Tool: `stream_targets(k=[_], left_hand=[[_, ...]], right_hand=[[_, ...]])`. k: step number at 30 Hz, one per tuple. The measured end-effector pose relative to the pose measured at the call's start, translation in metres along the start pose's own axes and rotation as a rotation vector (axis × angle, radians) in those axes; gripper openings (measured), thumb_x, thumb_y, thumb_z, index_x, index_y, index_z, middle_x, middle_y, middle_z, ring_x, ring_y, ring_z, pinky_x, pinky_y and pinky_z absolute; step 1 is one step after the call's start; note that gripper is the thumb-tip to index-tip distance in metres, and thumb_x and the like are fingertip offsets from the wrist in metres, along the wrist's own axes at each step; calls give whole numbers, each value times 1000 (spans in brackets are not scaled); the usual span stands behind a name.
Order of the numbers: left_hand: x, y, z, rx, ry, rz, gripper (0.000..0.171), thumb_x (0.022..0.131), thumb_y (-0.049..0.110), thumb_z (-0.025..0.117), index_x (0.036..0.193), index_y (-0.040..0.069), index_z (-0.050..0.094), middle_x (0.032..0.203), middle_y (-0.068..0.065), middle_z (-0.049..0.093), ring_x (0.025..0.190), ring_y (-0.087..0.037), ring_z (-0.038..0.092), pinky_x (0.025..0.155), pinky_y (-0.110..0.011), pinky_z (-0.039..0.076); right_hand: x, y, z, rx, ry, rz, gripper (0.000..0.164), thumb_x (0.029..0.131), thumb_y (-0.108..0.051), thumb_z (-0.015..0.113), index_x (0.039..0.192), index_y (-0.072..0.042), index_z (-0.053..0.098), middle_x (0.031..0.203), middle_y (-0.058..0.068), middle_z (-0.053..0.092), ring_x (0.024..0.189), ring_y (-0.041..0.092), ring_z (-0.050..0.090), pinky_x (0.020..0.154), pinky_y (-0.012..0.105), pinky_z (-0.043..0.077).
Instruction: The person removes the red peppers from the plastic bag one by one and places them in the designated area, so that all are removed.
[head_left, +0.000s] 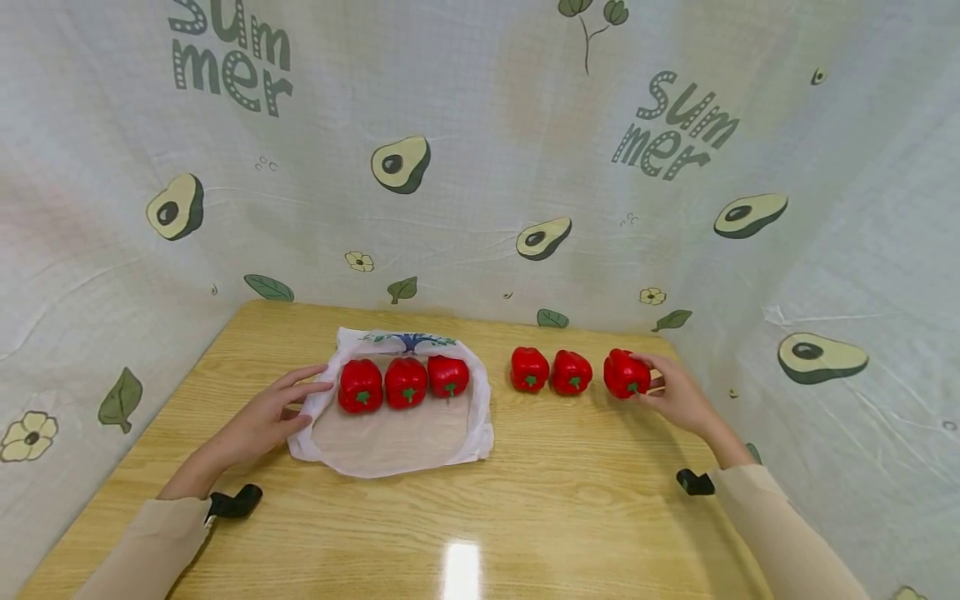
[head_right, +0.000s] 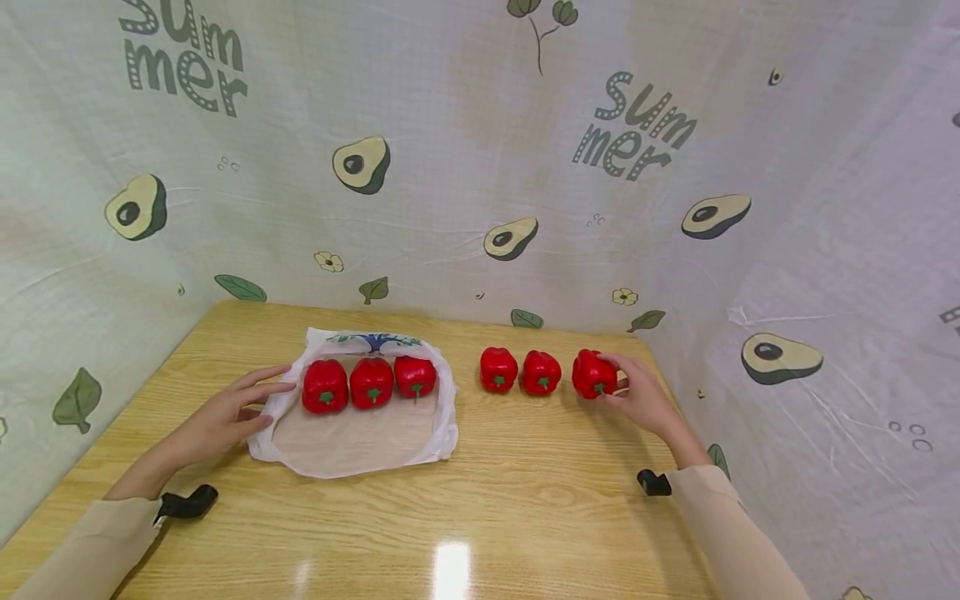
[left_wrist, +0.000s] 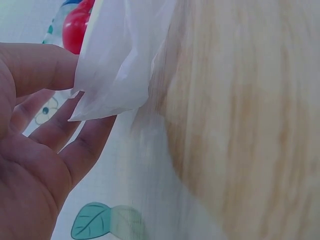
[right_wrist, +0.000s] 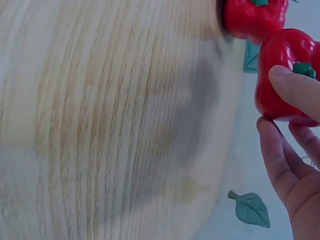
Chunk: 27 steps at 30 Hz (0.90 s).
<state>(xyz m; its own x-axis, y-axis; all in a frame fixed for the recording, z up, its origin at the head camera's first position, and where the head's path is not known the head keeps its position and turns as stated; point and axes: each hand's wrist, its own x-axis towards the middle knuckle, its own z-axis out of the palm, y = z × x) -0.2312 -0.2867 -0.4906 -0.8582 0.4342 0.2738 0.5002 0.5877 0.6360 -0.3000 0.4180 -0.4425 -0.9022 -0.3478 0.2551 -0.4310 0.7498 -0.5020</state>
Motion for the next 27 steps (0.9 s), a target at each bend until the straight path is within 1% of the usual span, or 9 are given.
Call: stream_targets(k=[2, 4, 6, 8, 12, 16, 20, 27], left_hand=[[0, 0, 0, -5, -3, -3, 57, 94, -7, 74, 147, 10, 63, 167, -14, 39, 141, -40, 47, 94, -26, 58], [0, 0, 0, -9, -5, -6, 57, 94, -6, 74, 147, 10, 63, 167, -14, 38, 142, -40, 47, 94, -34, 60], [0, 0, 0, -14, -7, -9, 56, 94, -6, 74, 147, 10, 63, 167, -14, 38, 142, -41, 46, 94, -41, 61], [0, 0, 0, -14, -7, -9, 56, 94, -6, 74, 147, 10, 63, 167, -14, 38, 143, -42, 46, 94, -45, 61], [0, -1, 0, -9, -4, -9, 56, 94, -6, 74, 147, 10, 63, 167, -14, 38, 142, -42, 46, 94, -47, 61], [0, 0, 0, -12, -5, -17, 56, 95, -6, 74, 148, 10, 63, 168, -14, 37, 143, -43, 46, 94, -50, 60], [0, 0, -1, -18, -8, -27, 56, 95, -6, 73, 148, 9, 63, 168, -15, 37, 143, -45, 45, 95, -53, 59], [-1, 0, 0, -10, -10, -29, 56, 95, -6, 73, 148, 10, 63, 168, -14, 37, 143, -43, 46, 95, -51, 59]], right_hand=[[3, 2, 0, 6, -16, 13, 77, 83, 8, 86, 151, -1, 51, 133, 28, 57, 94, 38, 73, 77, 32, 64], [6, 2, 1, 14, -35, 23, 76, 85, 6, 86, 152, -1, 50, 135, 29, 56, 96, 39, 73, 78, 32, 64], [10, 3, 2, 22, -46, 29, 76, 86, 4, 85, 153, -1, 50, 136, 29, 55, 97, 41, 72, 79, 34, 64], [13, 3, 3, 26, -53, 26, 75, 87, 3, 86, 152, -1, 50, 138, 29, 55, 97, 41, 72, 81, 36, 64], [18, 4, 7, 32, -59, 2, 74, 86, 4, 86, 150, 2, 51, 140, 31, 55, 98, 43, 71, 82, 46, 64], [22, 8, 11, 21, -69, -5, 74, 85, 3, 87, 149, 4, 51, 138, 33, 56, 98, 43, 70, 83, 51, 63], [24, 12, 14, 17, -75, 15, 75, 84, 3, 88, 149, 3, 51, 134, 32, 57, 98, 41, 69, 83, 51, 63], [25, 21, 19, 14, -100, 38, 76, 84, 4, 87, 150, 4, 49, 138, 33, 54, 102, 45, 68, 85, 50, 63]])
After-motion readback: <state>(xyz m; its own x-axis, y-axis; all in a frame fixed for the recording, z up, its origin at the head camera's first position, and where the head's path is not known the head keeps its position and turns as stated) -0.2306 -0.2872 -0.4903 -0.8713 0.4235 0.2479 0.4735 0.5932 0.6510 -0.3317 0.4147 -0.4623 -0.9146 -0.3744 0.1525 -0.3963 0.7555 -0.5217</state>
